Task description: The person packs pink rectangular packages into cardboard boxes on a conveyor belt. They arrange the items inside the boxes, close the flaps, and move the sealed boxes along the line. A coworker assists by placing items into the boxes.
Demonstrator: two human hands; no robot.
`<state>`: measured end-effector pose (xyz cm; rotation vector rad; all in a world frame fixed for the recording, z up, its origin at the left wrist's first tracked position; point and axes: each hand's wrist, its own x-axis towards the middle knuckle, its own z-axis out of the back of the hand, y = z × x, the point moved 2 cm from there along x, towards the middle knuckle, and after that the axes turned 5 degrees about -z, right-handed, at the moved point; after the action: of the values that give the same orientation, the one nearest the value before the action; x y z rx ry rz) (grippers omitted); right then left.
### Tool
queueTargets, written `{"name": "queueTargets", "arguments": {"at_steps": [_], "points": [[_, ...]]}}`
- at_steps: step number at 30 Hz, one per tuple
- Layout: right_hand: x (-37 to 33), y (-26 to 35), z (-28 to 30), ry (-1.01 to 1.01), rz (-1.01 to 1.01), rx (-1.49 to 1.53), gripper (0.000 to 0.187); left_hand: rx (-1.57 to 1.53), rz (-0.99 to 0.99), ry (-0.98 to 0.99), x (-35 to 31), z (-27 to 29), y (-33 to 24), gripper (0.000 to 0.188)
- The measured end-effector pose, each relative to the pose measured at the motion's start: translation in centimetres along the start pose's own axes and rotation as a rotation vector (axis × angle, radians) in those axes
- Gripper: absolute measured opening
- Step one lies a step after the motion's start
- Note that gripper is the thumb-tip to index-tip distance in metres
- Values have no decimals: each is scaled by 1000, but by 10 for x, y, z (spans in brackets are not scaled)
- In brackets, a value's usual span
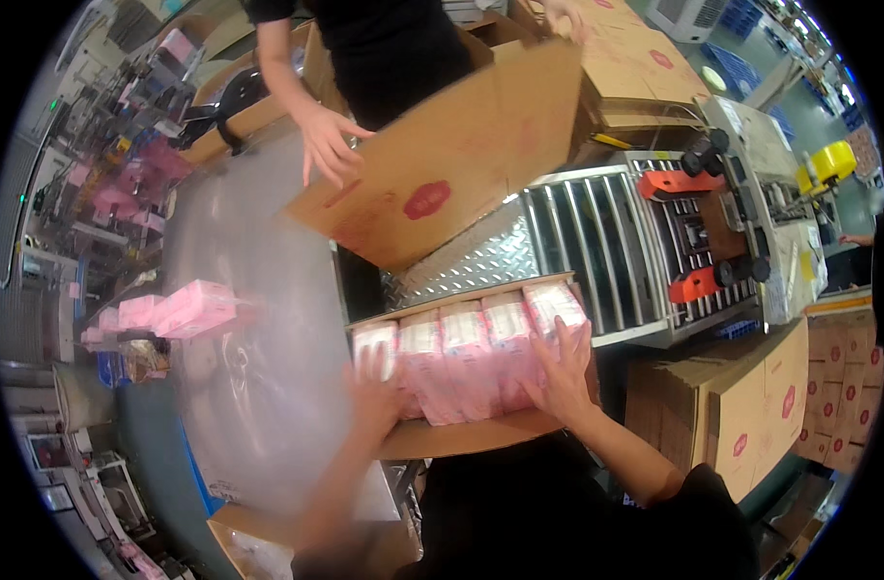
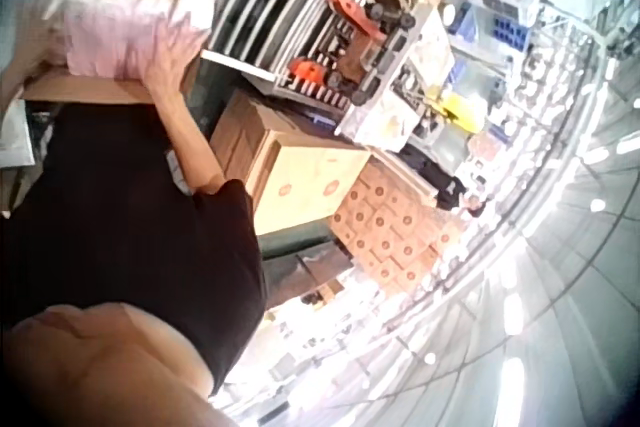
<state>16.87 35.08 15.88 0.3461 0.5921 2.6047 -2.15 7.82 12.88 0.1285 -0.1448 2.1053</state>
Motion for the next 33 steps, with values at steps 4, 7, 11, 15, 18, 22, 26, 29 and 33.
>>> {"name": "queueTargets", "arguments": {"at_steps": [4,7,11,15,18,22,26,29,33], "points": [[24,3,-41,91,17,-156,81,38,2,-24,23,-23,6,65],[32,-19,-90,214,-47,-260,85,-133,98,78,42,-45,18,55],[63,-46,-124,391,-90,-284,86,-172,90,174,67,-92,28,46],[78,-33,-105,339,-63,-237,77,-27,86,116,71,-132,34,42],[41,-40,-36,32,-41,-154,72,-360,197,378,62,-90,27,48],[10,-77,5,434,-951,-167,46,-229,366,376,-9,-77,2,81],[-2,-128,33,400,-716,-166,29,-73,214,392,21,-32,-34,72],[10,-162,47,323,-757,-164,28,-251,189,227,29,-17,-32,64],[-12,-210,56,176,-790,-125,43,-957,534,229,17,-61,-42,61]]}}
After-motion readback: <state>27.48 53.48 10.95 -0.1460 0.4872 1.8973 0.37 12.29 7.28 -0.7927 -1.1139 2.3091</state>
